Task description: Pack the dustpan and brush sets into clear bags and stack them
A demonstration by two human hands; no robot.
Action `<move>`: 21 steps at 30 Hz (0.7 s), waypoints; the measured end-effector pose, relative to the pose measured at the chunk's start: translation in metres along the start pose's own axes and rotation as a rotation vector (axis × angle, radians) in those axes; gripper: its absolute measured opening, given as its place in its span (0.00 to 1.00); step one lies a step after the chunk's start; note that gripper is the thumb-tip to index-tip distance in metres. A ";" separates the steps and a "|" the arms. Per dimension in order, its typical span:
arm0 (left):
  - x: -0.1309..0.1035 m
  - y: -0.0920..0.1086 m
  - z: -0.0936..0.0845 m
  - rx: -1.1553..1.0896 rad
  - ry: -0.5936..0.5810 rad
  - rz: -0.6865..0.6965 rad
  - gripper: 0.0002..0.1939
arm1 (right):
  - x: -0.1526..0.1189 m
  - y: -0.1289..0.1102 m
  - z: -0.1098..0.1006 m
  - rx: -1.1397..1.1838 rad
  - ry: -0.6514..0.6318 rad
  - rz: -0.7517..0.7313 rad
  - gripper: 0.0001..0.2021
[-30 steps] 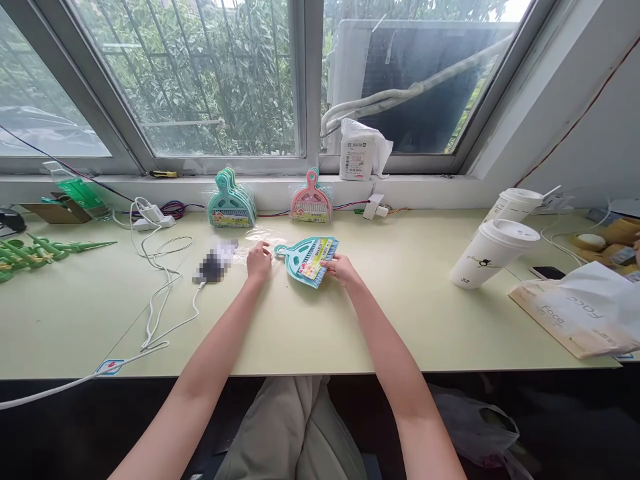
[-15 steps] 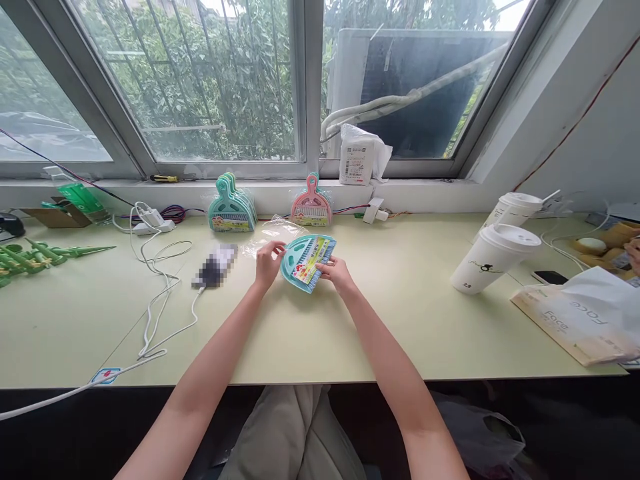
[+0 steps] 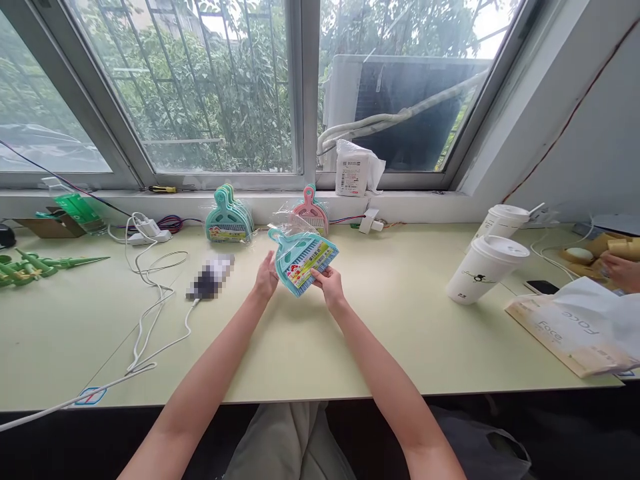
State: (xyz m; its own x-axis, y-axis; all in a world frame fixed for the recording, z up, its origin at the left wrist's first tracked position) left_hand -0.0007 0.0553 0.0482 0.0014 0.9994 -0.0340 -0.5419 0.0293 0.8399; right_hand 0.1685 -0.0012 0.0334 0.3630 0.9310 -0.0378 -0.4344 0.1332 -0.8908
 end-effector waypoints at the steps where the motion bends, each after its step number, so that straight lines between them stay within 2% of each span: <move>1: -0.002 -0.005 0.007 -0.008 -0.068 -0.024 0.28 | 0.000 0.000 0.000 0.009 0.009 -0.008 0.17; 4: -0.012 -0.017 0.023 -0.006 -0.158 -0.054 0.23 | 0.001 -0.002 -0.006 0.048 0.078 -0.028 0.18; 7: -0.022 -0.025 0.034 0.016 -0.217 -0.103 0.23 | 0.004 -0.003 -0.012 0.057 0.132 -0.039 0.18; 10: -0.026 -0.024 0.039 0.043 -0.252 -0.101 0.25 | 0.005 -0.003 -0.013 0.048 0.138 -0.042 0.18; 14: -0.029 -0.023 0.042 0.102 -0.294 -0.030 0.30 | 0.003 -0.005 -0.012 0.029 0.139 -0.066 0.18; 17: -0.033 -0.032 0.047 0.117 -0.318 -0.026 0.34 | 0.002 -0.009 -0.015 0.027 0.176 -0.107 0.18; 21: -0.038 -0.041 0.053 0.087 -0.346 -0.063 0.31 | 0.001 -0.012 -0.020 0.067 0.235 -0.129 0.19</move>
State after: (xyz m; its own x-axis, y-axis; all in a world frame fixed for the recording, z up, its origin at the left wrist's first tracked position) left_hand 0.0660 0.0175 0.0435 0.3254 0.9417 0.0859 -0.4579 0.0774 0.8856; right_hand 0.1909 -0.0089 0.0349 0.5967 0.8016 -0.0371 -0.4230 0.2749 -0.8634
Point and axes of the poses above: each hand's wrist, its own x-axis towards the middle knuckle, its own z-axis out of the palm, y = z × x, the point moved 8 cm from there along x, towards the middle knuckle, and after that the axes turned 11 degrees about y, right-handed, at the moved point
